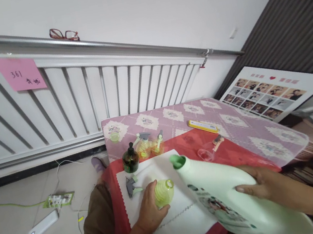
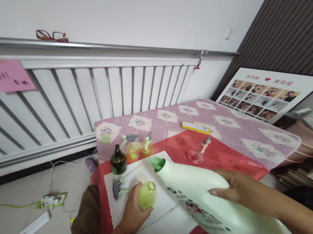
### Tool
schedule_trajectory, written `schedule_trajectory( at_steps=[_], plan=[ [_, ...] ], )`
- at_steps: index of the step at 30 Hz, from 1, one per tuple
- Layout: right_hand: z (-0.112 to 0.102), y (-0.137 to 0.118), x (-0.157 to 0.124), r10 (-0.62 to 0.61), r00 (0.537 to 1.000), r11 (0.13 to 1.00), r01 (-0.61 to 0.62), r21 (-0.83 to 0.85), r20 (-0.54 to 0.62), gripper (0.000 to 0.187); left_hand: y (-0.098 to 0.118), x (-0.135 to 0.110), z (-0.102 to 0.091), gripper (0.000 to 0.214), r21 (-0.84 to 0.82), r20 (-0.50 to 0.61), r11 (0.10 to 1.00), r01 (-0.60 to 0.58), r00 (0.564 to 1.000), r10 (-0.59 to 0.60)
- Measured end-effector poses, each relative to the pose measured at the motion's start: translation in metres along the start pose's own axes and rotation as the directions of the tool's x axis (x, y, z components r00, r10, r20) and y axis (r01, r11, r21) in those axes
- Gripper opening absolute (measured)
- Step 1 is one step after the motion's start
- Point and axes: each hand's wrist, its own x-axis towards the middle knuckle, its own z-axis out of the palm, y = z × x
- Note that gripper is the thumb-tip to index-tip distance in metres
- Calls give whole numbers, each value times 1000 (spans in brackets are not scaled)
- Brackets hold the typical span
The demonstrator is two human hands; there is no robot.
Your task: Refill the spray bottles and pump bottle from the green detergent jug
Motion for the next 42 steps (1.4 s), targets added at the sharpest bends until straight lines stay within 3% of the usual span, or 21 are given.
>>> schedule_trajectory(
  at_steps=[2,4,6,9,13,16,19,23,27,29,32,34,38,42],
  plan=[
    [5,6,8,5,1000,967,-8,255,12,32,-2,0,2,83,-4,-5,1000,3,1000,-3],
    [15,11,17,70,988,931,-15,365,-140,37,-4,0,4,83,-9,-12,1000,3,1000,-3],
    [30,18,29,124,932,914,27,405,-341,41,-6,-1,5,84,-17,-20,1000,3,1000,-4],
    [63,28,48,156,827,867,148,477,-540,42,-7,-2,7,90,-34,-29,999,-5,1000,4],
    [117,32,66,274,714,807,193,558,-644,48,-9,-2,8,93,-43,-40,999,-18,999,16],
    [151,32,70,331,683,789,178,588,-651,47,-10,-2,8,95,-57,-39,998,-14,999,12],
    [170,35,69,359,672,787,156,597,-648,48,-10,-1,8,101,-88,-34,996,-8,999,5],
    [174,45,69,328,706,810,131,571,-628,53,-10,-2,5,103,-146,-40,988,-40,999,35],
    [173,54,74,299,710,846,113,521,-638,55,-8,-7,-2,80,-195,-99,968,-159,985,142],
    [175,57,76,288,713,853,112,510,-640,55,-6,-7,-12,68,-184,-159,969,-167,977,138],
    [177,58,76,293,718,861,89,501,-631,54,-2,1,-37,52,-8,-234,999,-46,971,43],
    [177,58,76,304,723,862,68,502,-621,53,-2,12,-58,43,233,-234,969,82,972,-26],
    [175,54,74,315,714,859,66,508,-625,50,-10,35,-93,40,367,-180,918,147,980,-85],
    [175,52,74,299,703,859,95,502,-645,48,-15,46,-103,42,462,-125,866,191,981,-150]
  ],
)
